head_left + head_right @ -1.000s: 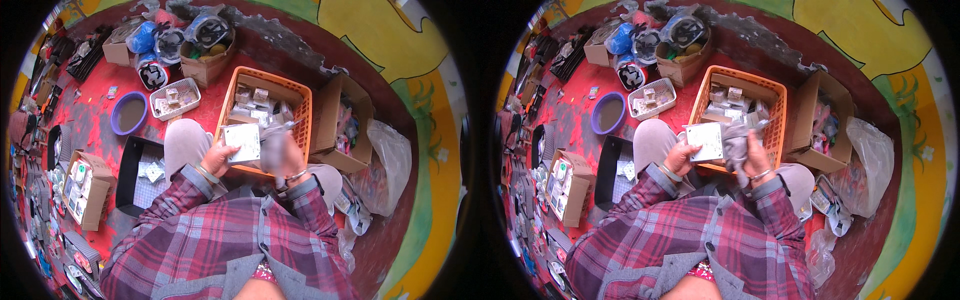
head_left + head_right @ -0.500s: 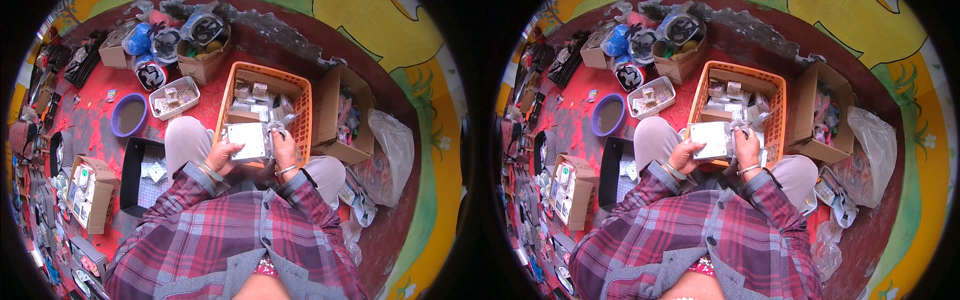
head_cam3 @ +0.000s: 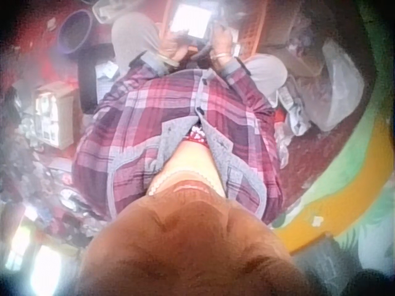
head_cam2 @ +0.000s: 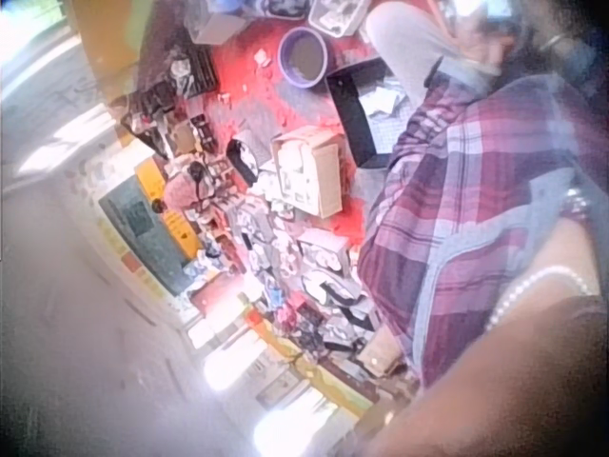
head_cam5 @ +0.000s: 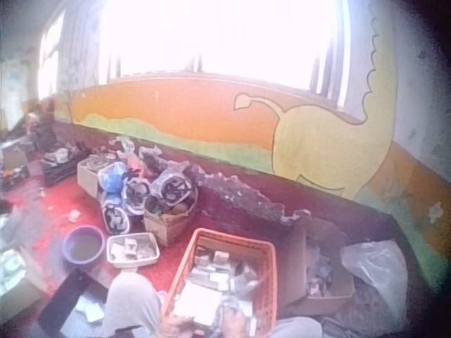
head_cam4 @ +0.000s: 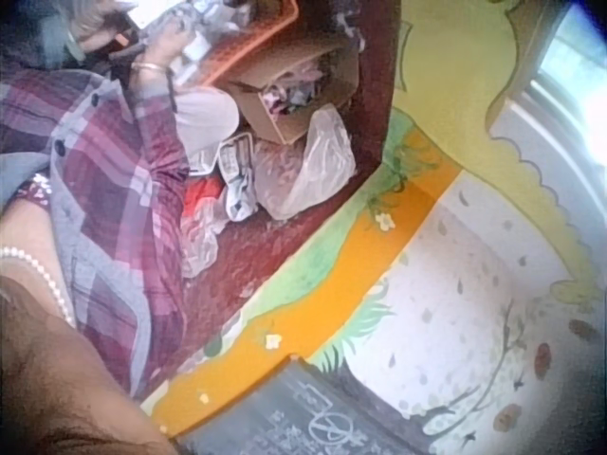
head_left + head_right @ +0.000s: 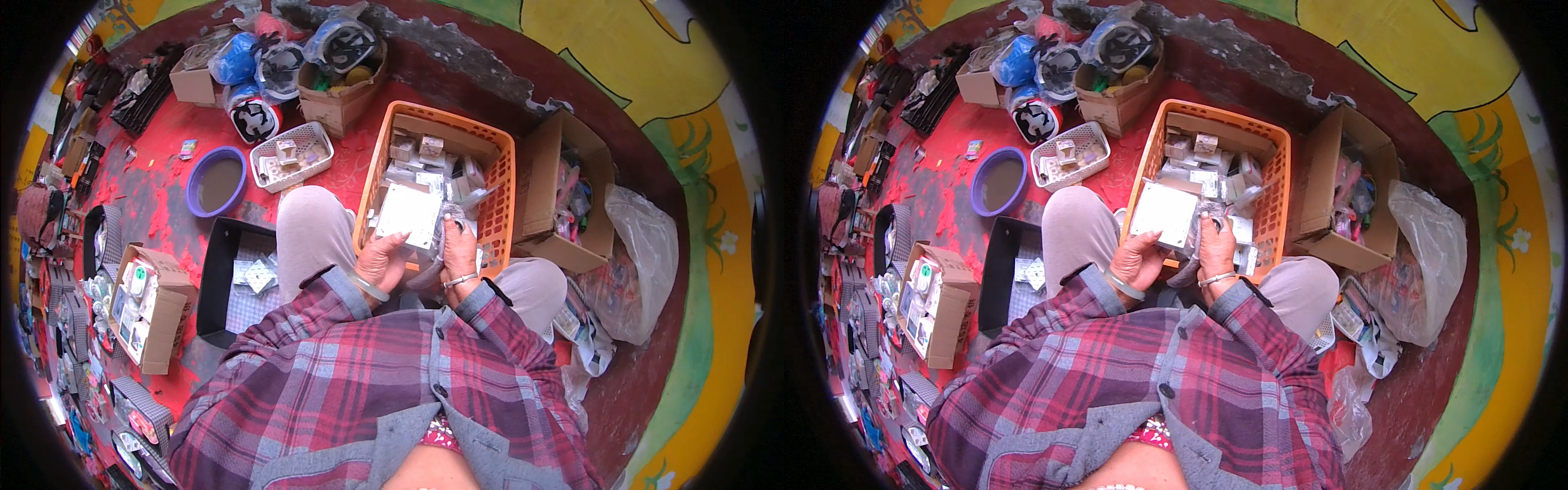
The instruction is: The person cleans small boxed items with a cloth and sorts them into a larger orange crate and a black tray while sitting on the floor.
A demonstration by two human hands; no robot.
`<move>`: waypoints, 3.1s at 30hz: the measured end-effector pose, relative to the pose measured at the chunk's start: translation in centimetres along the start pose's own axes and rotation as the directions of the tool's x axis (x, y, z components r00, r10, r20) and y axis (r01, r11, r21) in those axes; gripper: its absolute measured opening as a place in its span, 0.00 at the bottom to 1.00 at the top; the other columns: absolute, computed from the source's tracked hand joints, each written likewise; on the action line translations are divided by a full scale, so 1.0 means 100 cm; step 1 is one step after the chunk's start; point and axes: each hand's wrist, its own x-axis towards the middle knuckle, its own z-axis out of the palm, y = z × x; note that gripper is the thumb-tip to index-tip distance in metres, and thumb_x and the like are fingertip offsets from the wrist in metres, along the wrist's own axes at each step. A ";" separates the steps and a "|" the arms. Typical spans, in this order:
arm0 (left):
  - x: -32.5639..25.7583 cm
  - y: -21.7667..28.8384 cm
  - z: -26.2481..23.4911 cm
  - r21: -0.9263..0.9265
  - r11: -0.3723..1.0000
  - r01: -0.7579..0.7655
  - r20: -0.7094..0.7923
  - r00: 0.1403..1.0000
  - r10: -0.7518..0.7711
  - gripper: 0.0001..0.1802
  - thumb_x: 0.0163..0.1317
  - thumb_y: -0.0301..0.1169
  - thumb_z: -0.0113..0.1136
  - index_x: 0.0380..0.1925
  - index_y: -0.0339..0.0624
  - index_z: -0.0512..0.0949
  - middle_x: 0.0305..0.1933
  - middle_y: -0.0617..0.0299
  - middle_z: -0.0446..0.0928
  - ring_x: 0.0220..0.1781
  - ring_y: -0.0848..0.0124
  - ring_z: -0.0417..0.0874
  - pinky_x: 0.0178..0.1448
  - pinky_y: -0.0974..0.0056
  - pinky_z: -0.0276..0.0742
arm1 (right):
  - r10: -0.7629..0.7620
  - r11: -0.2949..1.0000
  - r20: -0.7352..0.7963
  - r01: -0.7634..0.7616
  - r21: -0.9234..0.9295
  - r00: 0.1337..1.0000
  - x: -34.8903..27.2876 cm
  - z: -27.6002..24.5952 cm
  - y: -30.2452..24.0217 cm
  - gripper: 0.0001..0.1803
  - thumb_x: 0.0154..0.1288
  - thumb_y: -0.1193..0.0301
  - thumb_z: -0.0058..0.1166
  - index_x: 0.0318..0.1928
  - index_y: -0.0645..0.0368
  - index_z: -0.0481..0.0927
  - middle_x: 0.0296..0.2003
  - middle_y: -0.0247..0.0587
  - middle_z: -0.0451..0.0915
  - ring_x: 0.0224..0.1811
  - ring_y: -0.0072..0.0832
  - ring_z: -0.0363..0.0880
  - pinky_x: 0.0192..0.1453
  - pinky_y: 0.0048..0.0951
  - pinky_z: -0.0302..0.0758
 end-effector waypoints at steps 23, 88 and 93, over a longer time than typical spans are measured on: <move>0.004 0.010 -0.001 0.951 -0.139 -0.276 0.294 0.945 0.141 0.15 0.47 0.27 0.57 0.38 0.37 0.74 0.35 0.53 0.78 0.36 0.60 0.79 0.44 0.59 0.73 | -0.474 0.089 0.741 0.864 -0.496 0.475 -0.040 0.051 -0.080 0.18 0.51 0.75 0.53 0.46 0.58 0.75 0.44 0.45 0.75 0.49 0.41 0.71 0.55 0.37 0.65; 0.134 0.111 0.015 0.709 -0.592 -0.383 0.146 0.901 -0.408 0.14 0.52 0.27 0.50 0.40 0.39 0.76 0.40 0.50 0.76 0.41 0.57 0.78 0.47 0.60 0.73 | 0.328 -0.261 0.684 0.758 -0.598 0.652 0.004 -0.021 0.037 0.07 0.48 0.72 0.45 0.26 0.57 0.78 0.27 0.44 0.77 0.32 0.38 0.78 0.32 0.36 0.76; 0.159 -0.001 -0.111 0.261 -0.762 -0.593 -0.384 0.661 -0.645 0.19 0.49 0.30 0.52 0.44 0.46 0.75 0.45 0.54 0.75 0.54 0.58 0.72 0.54 0.56 0.70 | 0.271 -0.241 0.688 0.740 -0.628 0.673 0.007 -0.034 0.044 0.06 0.47 0.69 0.48 0.25 0.56 0.77 0.26 0.44 0.77 0.30 0.39 0.78 0.30 0.37 0.76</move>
